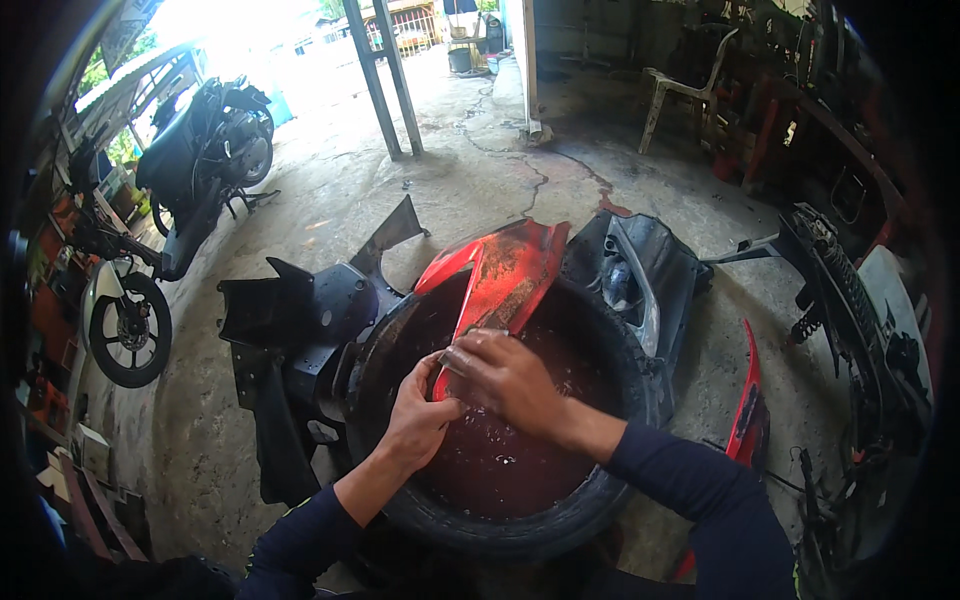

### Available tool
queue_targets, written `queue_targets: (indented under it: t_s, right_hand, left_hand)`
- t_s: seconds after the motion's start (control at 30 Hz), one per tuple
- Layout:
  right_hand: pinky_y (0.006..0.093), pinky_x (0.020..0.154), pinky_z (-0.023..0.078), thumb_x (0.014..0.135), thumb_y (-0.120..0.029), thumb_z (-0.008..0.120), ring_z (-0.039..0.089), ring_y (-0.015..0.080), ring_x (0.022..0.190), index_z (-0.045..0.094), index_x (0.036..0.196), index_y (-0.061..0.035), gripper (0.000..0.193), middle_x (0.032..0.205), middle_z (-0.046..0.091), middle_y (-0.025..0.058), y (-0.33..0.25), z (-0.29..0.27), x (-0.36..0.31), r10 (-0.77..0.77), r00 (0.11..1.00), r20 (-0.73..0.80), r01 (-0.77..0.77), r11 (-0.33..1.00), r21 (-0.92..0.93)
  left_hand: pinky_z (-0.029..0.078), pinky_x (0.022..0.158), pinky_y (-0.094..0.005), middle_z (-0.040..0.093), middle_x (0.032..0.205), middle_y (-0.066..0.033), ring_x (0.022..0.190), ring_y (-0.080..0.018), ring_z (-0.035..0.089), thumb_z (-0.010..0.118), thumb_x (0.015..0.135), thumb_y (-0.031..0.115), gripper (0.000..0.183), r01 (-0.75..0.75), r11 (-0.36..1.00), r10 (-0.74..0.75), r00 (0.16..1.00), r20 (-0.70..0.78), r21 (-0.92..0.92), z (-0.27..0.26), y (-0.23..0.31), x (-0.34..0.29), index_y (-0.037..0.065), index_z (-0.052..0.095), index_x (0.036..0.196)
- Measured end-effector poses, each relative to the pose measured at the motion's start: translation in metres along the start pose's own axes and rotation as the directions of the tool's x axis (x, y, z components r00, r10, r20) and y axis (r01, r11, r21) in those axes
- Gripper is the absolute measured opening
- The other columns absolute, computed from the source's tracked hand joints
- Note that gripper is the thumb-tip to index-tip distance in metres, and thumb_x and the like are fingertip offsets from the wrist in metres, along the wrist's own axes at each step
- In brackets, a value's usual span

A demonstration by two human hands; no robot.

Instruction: The person wet sands a motorcycle fairing using sandpaper over a basin of water, rubbing the surface and rinsing the part by hand.

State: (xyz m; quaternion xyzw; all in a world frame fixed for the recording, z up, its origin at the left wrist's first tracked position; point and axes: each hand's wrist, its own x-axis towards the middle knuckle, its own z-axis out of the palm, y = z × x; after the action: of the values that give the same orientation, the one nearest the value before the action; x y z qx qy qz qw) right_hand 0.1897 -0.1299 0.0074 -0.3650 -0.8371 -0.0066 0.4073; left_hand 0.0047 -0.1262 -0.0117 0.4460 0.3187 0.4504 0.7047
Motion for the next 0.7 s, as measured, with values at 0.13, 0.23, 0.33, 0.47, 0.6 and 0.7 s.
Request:
queue_targets:
  t_s: [0.13, 0.23, 0.33, 0.47, 0.6, 0.7]
  right_hand:
    - [0.0439, 0.100, 0.052, 0.077, 0.000, 0.071, 0.063, 0.0330, 0.115, 0.069, 0.122, -0.0045, 0.046, 0.118, 0.066, 0.0139, 0.025, -0.008, 0.000, 0.146, 0.989, -0.035, -0.149, 0.981, -0.124]
    - [0.0426, 0.097, 0.052, 0.079, -0.003, 0.071, 0.064, 0.0322, 0.111, 0.069, 0.121, -0.0036, 0.042, 0.117, 0.067, 0.0130, -0.024, -0.014, 0.011, 0.003, 1.000, 0.028, -0.003, 1.000, -0.004]
    - [0.0424, 0.098, 0.052, 0.079, -0.005, 0.071, 0.063, 0.0321, 0.111, 0.070, 0.120, -0.0040, 0.040, 0.118, 0.067, 0.0115, 0.028, -0.018, -0.004, 0.099, 0.995, 0.017, -0.095, 0.986, -0.137]
    - [0.0441, 0.095, 0.052, 0.080, -0.010, 0.069, 0.062, 0.0312, 0.111, 0.069, 0.121, -0.0040, 0.042, 0.122, 0.065, 0.0126, -0.020, -0.015, 0.001, -0.028, 0.999, 0.043, 0.033, 0.992, -0.119]
    - [0.0419, 0.096, 0.053, 0.081, -0.011, 0.067, 0.062, 0.0310, 0.108, 0.070, 0.116, -0.0024, 0.036, 0.119, 0.065, 0.0114, 0.017, -0.025, 0.008, 0.026, 0.998, 0.055, -0.011, 0.968, -0.251]
    - [0.0406, 0.094, 0.053, 0.079, -0.012, 0.068, 0.061, 0.0296, 0.108, 0.070, 0.115, -0.0026, 0.037, 0.118, 0.065, 0.0106, -0.010, -0.018, 0.009, -0.022, 0.999, 0.045, 0.031, 0.975, -0.220]
  left_hand:
    - [0.050, 0.091, -0.0241, 0.058, 0.122, -0.0092, 0.106, -0.0119, 0.060, 0.060, 0.071, -0.013, 0.066, 0.009, 0.998, -0.012, 0.999, -0.046, -0.054, 0.018, 0.013, 0.005, -0.009, 0.046, 0.135]
    - [0.050, 0.091, -0.0241, 0.059, 0.119, -0.0085, 0.104, -0.0121, 0.061, 0.060, 0.070, -0.015, 0.067, 0.010, 0.997, -0.013, 0.999, -0.047, -0.076, 0.017, 0.013, 0.001, -0.009, 0.046, 0.135]
    - [0.050, 0.090, -0.0242, 0.060, 0.117, -0.0083, 0.104, -0.0124, 0.062, 0.060, 0.070, -0.015, 0.067, 0.013, 1.000, -0.014, 0.999, -0.039, -0.027, 0.026, 0.017, -0.002, -0.009, 0.046, 0.135]
    - [0.051, 0.090, -0.0250, 0.061, 0.116, -0.0084, 0.104, -0.0122, 0.062, 0.060, 0.071, -0.015, 0.067, 0.035, 0.996, -0.039, 0.999, -0.036, -0.086, 0.019, 0.021, -0.004, -0.010, 0.045, 0.136]
    - [0.052, 0.090, -0.0253, 0.062, 0.118, -0.0094, 0.104, -0.0123, 0.063, 0.060, 0.071, -0.015, 0.068, 0.030, 0.999, -0.032, 0.999, -0.042, -0.042, 0.021, 0.023, -0.004, -0.010, 0.044, 0.137]
    - [0.052, 0.091, -0.0252, 0.062, 0.119, -0.0099, 0.103, -0.0123, 0.063, 0.060, 0.071, -0.015, 0.070, 0.031, 0.998, -0.034, 0.999, -0.042, -0.057, 0.017, 0.020, -0.001, -0.011, 0.042, 0.138]
